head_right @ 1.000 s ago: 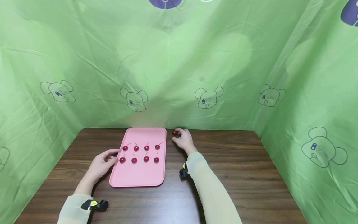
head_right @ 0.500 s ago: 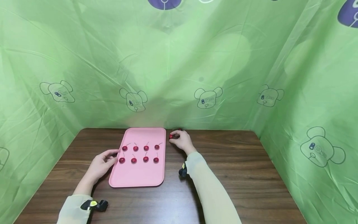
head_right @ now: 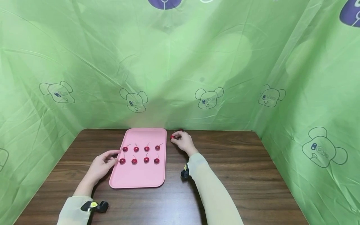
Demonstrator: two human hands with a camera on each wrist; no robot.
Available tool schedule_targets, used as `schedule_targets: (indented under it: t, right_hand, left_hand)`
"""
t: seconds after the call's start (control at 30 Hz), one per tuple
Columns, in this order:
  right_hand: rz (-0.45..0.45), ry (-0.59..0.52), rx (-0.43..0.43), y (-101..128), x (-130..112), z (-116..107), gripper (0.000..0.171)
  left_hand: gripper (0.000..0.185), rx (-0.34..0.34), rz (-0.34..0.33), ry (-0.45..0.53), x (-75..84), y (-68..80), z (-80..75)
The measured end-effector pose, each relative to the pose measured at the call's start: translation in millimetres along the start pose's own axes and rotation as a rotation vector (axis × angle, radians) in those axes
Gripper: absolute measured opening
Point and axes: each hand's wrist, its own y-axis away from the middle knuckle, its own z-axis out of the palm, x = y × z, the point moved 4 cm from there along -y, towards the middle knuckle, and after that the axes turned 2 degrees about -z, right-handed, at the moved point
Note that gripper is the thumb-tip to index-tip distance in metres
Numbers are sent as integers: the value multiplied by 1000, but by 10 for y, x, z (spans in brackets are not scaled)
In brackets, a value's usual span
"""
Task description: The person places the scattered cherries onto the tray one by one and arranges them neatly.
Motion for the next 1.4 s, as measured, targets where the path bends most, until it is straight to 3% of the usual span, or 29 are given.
schedule_targets:
  t: [0.47,1.03,1.4]
  right_hand:
    - [8,-7,-24,-8,-56,12,23]
    - [25,-235,65,155,-78,-69,25]
    - [27,-304,115,340,-247,-127,27]
  left_hand:
    - [36,-8,-3,-15,5,-15,-2]
    - [36,-17,-11,-13,13,-5,11]
    - [37,-21,-30,-1,-2,6,-2]
